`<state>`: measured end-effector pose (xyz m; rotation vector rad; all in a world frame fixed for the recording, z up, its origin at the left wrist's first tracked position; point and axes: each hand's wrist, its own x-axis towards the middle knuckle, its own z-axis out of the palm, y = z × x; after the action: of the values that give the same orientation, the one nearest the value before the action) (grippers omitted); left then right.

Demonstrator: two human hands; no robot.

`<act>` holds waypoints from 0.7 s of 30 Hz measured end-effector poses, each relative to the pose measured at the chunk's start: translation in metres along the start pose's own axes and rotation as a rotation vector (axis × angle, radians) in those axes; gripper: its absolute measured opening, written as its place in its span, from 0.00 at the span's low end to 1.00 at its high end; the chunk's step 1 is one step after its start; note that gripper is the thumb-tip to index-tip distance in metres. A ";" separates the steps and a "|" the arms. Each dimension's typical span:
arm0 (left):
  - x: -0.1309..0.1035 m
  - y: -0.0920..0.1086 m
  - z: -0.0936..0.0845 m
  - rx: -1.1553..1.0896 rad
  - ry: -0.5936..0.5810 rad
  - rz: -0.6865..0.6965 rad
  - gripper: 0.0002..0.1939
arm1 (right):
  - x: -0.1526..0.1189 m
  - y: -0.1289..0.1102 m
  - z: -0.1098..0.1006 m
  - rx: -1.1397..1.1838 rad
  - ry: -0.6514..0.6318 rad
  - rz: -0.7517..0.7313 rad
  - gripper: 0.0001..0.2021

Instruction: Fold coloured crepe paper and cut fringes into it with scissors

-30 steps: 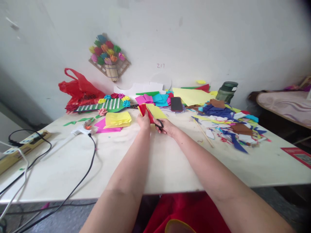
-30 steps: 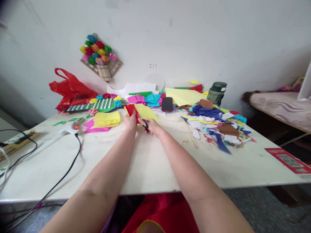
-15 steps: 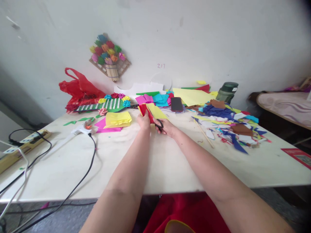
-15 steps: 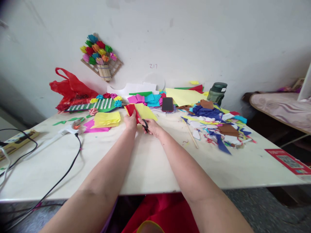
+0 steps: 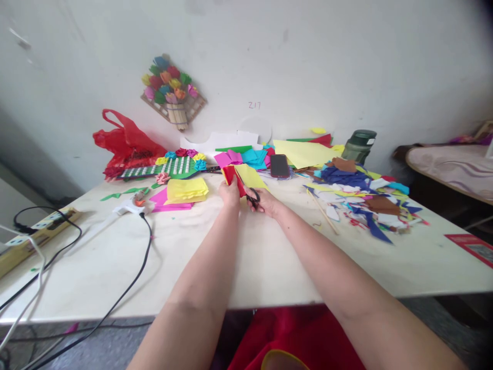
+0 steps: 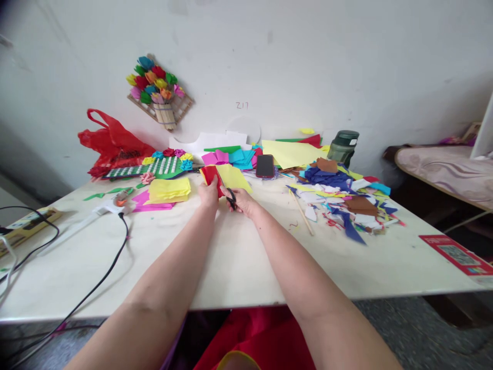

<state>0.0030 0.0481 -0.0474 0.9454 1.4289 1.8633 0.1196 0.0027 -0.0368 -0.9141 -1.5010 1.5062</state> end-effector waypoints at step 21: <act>0.006 -0.003 -0.001 0.008 0.018 -0.038 0.13 | 0.000 0.001 0.004 -0.063 0.046 -0.014 0.20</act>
<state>-0.0007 0.0529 -0.0491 0.9015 1.4561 1.8438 0.1162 0.0016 -0.0381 -0.9667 -1.5262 1.4257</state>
